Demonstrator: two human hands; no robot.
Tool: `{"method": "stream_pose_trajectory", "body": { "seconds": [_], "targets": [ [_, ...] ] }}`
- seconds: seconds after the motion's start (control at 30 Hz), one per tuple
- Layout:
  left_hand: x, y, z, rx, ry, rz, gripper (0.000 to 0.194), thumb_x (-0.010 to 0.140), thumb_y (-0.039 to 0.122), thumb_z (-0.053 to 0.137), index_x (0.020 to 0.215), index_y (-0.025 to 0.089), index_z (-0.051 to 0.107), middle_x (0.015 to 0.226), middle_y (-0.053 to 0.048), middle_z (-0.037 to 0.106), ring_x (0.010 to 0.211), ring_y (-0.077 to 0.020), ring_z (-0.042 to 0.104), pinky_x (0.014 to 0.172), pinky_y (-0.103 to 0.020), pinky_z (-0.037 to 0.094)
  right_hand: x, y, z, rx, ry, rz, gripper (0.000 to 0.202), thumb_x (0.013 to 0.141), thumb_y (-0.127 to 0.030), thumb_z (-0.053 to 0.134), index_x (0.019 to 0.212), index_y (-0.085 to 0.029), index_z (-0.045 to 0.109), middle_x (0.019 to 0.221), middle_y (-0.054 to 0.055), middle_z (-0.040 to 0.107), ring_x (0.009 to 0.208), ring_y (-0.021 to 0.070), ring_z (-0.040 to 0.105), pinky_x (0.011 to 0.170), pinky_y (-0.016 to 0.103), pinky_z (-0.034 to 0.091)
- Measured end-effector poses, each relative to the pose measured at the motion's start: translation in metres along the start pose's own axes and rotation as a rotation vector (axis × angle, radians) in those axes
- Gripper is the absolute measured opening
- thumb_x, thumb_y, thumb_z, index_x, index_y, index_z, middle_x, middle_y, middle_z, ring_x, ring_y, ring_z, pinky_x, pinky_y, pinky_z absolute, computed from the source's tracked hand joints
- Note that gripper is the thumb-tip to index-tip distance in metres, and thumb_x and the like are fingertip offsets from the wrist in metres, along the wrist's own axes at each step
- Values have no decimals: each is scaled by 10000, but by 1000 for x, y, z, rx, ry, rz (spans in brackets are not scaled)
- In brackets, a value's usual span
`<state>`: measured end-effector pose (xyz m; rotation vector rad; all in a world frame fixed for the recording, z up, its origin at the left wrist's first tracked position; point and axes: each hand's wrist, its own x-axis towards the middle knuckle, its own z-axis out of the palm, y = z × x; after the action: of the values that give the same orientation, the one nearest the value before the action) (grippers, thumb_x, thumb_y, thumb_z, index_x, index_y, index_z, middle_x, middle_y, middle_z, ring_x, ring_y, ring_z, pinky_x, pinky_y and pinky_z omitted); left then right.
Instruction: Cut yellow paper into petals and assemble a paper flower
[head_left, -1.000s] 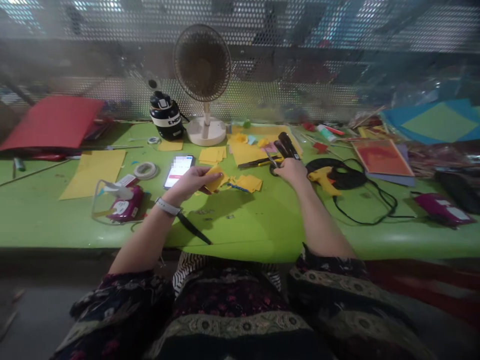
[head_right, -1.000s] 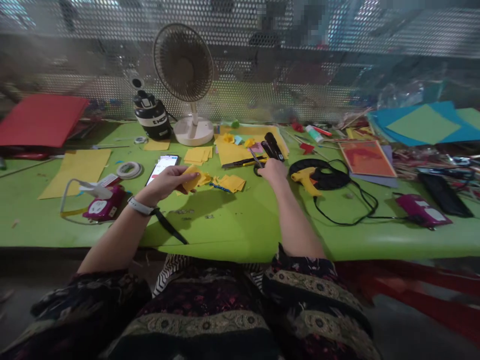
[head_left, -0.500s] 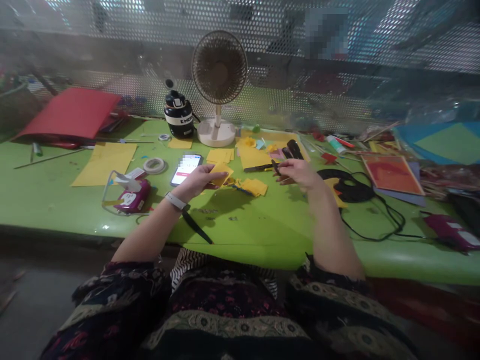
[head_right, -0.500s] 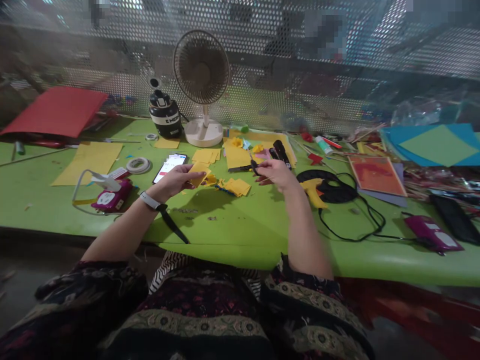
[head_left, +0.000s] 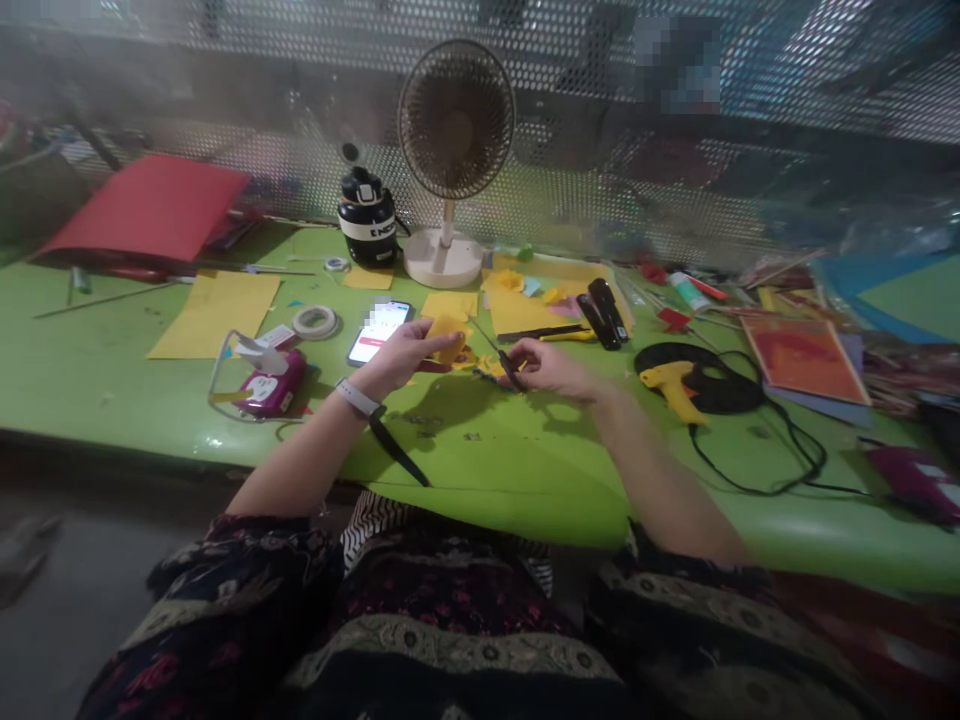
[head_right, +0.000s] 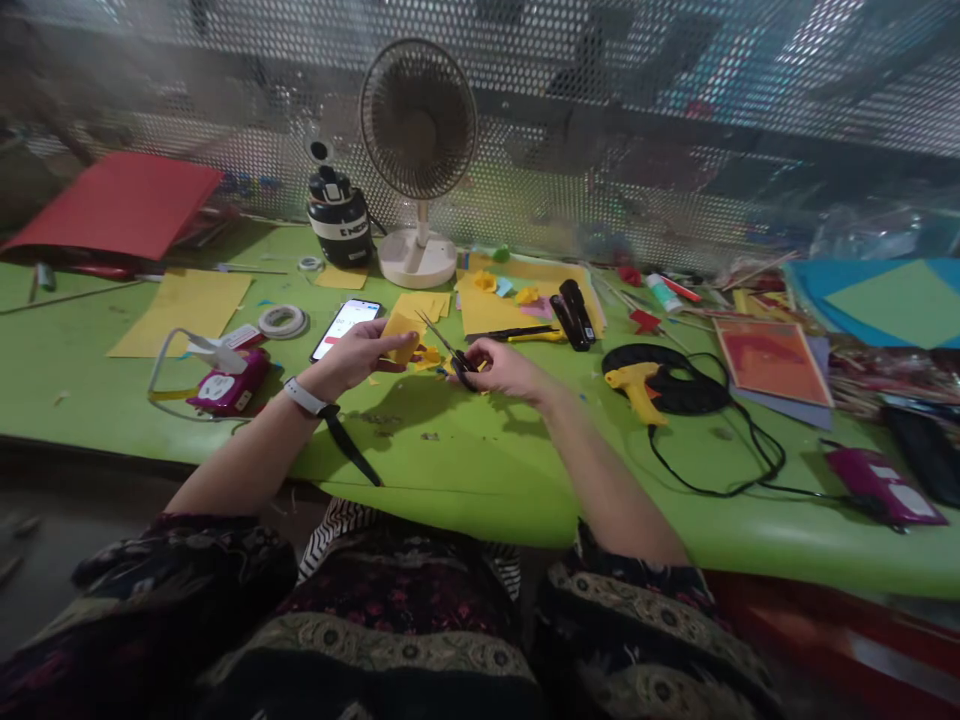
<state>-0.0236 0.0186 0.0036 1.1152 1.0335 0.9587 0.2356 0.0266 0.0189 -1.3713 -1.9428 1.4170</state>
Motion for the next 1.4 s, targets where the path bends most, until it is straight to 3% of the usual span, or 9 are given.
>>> {"method": "stream_pose_trajectory", "body": {
  "seconds": [0.17, 0.37, 0.7, 1.0, 1.23, 1.4],
  "targets": [
    [-2, 1, 2, 15, -11, -12, 377, 733, 409, 813, 984, 140, 733, 1044, -118, 741, 879, -171, 716, 654, -232, 581, -2, 11, 4, 24, -121, -15, 515, 633, -472, 832, 1008, -178, 636, 965, 58, 673, 829, 176, 616, 732, 308, 511],
    [-5, 2, 6, 61, -45, 8, 341, 732, 390, 814, 957, 145, 740, 1002, -109, 751, 857, -168, 713, 652, -232, 573, -8, 17, 15, 12, -108, -54, 518, 640, -481, 816, 1003, -164, 626, 985, 66, 669, 860, 190, 621, 806, 361, 522],
    [-3, -1, 2, 131, -110, 21, 367, 685, 371, 846, 953, 140, 749, 929, -87, 749, 784, -149, 697, 644, -235, 579, -14, 14, 13, 92, -97, -73, 437, 647, -492, 816, 917, -197, 637, 927, 37, 664, 870, 188, 622, 820, 355, 527],
    [-4, -1, 1, 114, -200, -8, 360, 756, 414, 791, 1001, 154, 747, 984, -98, 751, 850, -171, 708, 696, -273, 600, -12, 18, 14, 102, -122, -71, 417, 667, -451, 810, 931, -174, 644, 933, 43, 682, 873, 195, 654, 804, 346, 524],
    [2, -8, -3, 150, -190, 27, 267, 754, 359, 792, 918, 150, 768, 933, -80, 765, 786, -127, 694, 746, -253, 557, -14, 17, 16, 80, -117, -67, 361, 673, -426, 798, 903, -192, 648, 930, 38, 674, 891, 206, 648, 813, 362, 527],
    [2, -9, -4, 180, -192, 38, 273, 738, 375, 795, 904, 159, 773, 893, -69, 765, 729, -120, 677, 694, -247, 541, -14, 21, 14, 68, -118, -93, 369, 684, -450, 798, 912, -197, 655, 950, 37, 683, 897, 203, 646, 847, 373, 527]
  ]
}}
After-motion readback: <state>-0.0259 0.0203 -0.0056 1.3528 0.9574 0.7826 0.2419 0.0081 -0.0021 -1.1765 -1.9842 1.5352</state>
